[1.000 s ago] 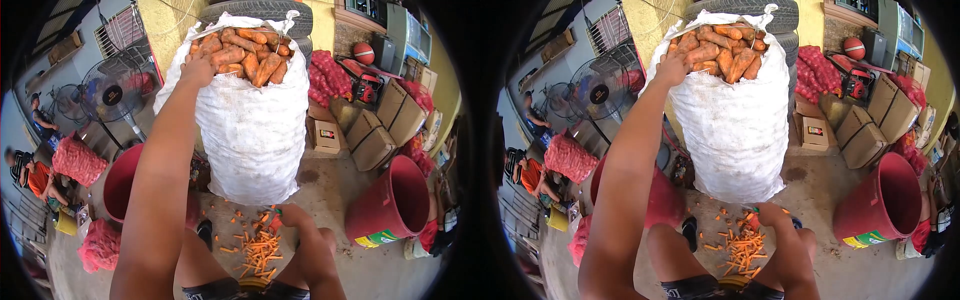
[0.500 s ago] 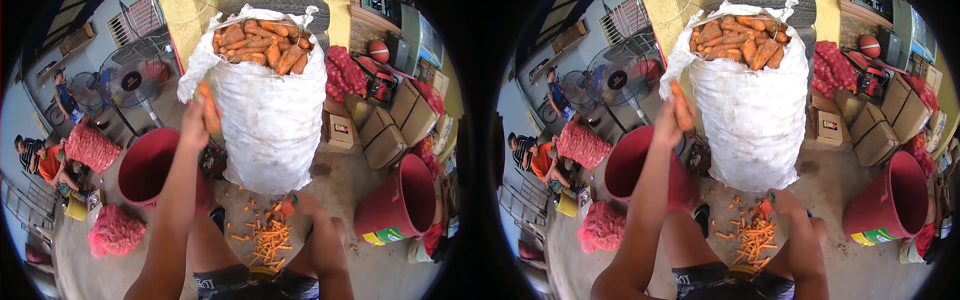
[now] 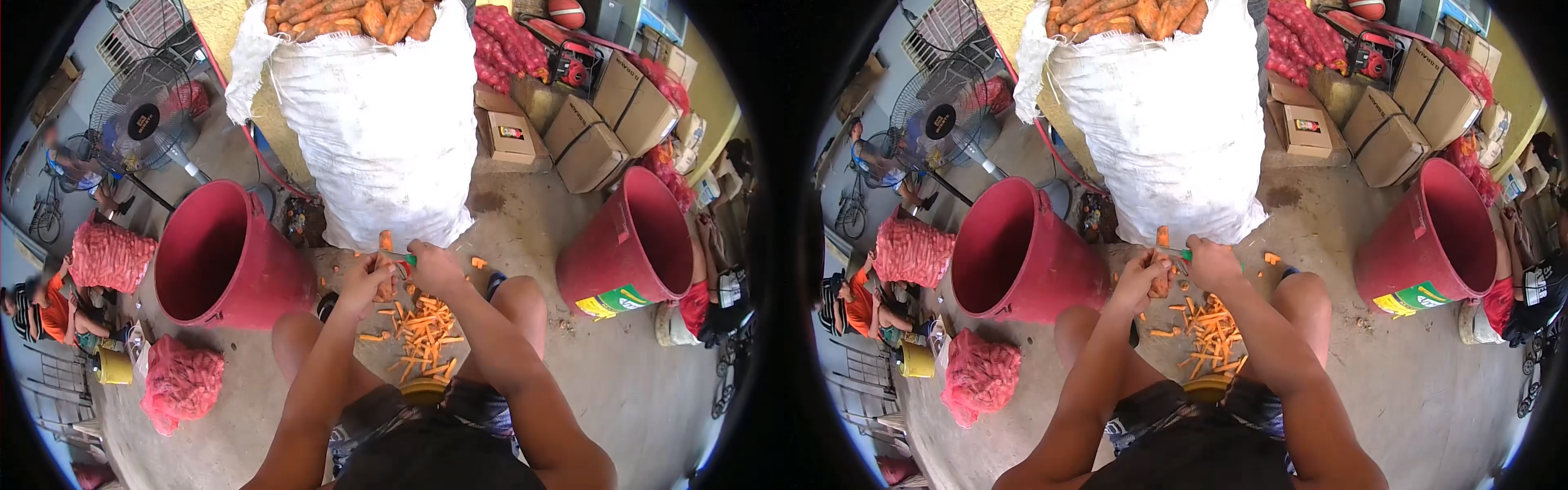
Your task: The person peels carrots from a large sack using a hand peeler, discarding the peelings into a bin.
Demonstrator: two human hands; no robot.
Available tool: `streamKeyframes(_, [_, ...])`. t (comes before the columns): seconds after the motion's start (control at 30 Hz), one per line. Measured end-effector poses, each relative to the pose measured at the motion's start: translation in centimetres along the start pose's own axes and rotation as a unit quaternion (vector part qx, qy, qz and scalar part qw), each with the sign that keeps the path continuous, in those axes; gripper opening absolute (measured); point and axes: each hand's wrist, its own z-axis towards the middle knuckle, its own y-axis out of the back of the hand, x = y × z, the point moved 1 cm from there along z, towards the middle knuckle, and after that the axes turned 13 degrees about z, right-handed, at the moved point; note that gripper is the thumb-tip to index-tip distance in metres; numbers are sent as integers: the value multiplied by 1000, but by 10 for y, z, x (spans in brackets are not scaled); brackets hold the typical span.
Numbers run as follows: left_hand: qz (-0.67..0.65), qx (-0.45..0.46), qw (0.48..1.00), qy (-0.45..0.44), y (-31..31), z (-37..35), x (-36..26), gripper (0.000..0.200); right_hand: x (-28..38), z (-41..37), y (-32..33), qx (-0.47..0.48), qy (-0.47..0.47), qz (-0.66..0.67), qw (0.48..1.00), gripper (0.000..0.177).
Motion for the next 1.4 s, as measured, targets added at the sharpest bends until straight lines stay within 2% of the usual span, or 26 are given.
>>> streamKeyframes(0.07, [-102,5,994,30,-6,-3,5,27,10,-5,-5,26,-23,-4,999,29])
streamKeyframes(0.13, [-106,12,994,25,-7,-4,8,26,12,-6,-5,48,-41,-11,998,33])
streamKeyframes(0.33, [-77,24,996,37,-4,-5,12,23,2,-6,-11,42,-12,-29,999,32])
streamKeyframes(0.43, [-74,27,995,62,-6,-12,13,24,-23,8,-11,11,-37,-81,996,31])
streamKeyframes(0.5, [-71,26,994,73,-6,-17,8,25,-44,20,-3,45,-145,-117,981,39])
streamKeyframes(0.53, [-76,60,992,75,-7,-21,7,28,-50,22,6,46,-143,-116,982,39])
streamKeyframes(0.57, [-79,93,990,77,-5,-23,6,31,-58,25,13,86,-189,-112,972,38])
streamKeyframes(0.6, [-79,90,990,77,-3,-23,5,31,-58,26,18,127,-235,-109,958,38])
streamKeyframes(0.63, [-28,44,996,79,-2,-24,7,31,-55,25,18,103,-236,-119,959,29])
streamKeyframes(0.67, [23,-1,997,79,0,-23,7,33,-51,25,16,105,-234,-120,959,29])
streamKeyframes(0.7, [20,-3,997,77,0,-22,5,33,-45,25,15,97,-210,-108,967,28])
streamKeyframes(0.77, [194,-64,977,61,1,-21,2,41,-35,19,12,92,-188,-99,973,26])
streamKeyframes(0.8, [194,-62,977,64,1,-20,5,41,-20,12,12,97,-143,-61,983,28])
streamKeyframes(0.83, [332,-94,939,-4,2,-19,6,41,-11,8,11,101,-97,-22,990,30])
streamKeyframes(0.87, [462,-123,875,-74,1,-16,7,40,-9,10,10,99,-98,-23,990,30])
streamKeyframes(0.93, [433,-105,890,-97,-5,-22,-4,40,-8,10,6,166,-72,38,983,33])
streamKeyframes(0.97, [404,-87,903,-118,-9,-27,-9,41,-21,9,0,164,-75,39,983,33])
streamKeyframes(1.0, [407,-84,902,-121,-12,-30,-14,41,-45,13,-12,216,-72,-25,973,33])
streamKeyframes(1.03, [345,-81,919,-173,-13,-34,-18,38,-60,17,-17,267,-66,-90,957,33])
streamKeyframes(1.07, [280,-78,931,-222,-12,-37,-21,36,-64,16,-16,264,-63,-88,958,33])
streamKeyframes(1.13, [251,-88,931,-249,-6,-32,-16,36,-59,15,-13,204,-21,-5,979,32])
streamKeyframes(1.17, [219,-95,931,-275,-4,-29,-12,36,-58,18,-11,208,-17,-8,978,32])
streamKeyframes(1.2, [218,-100,932,-273,-1,-25,-6,36,-46,18,2,190,-12,25,981,32])
streamKeyframes(1.27, [291,-152,934,-143,5,-17,3,34,-19,10,22,173,-8,59,983,32])
streamKeyframes(1.33, [318,-156,925,-136,0,-18,-2,32,5,4,33,125,-41,80,988,32])
streamKeyframes(1.4, [345,-156,916,-132,-7,-16,-7,31,9,4,22,133,-50,76,987,32])
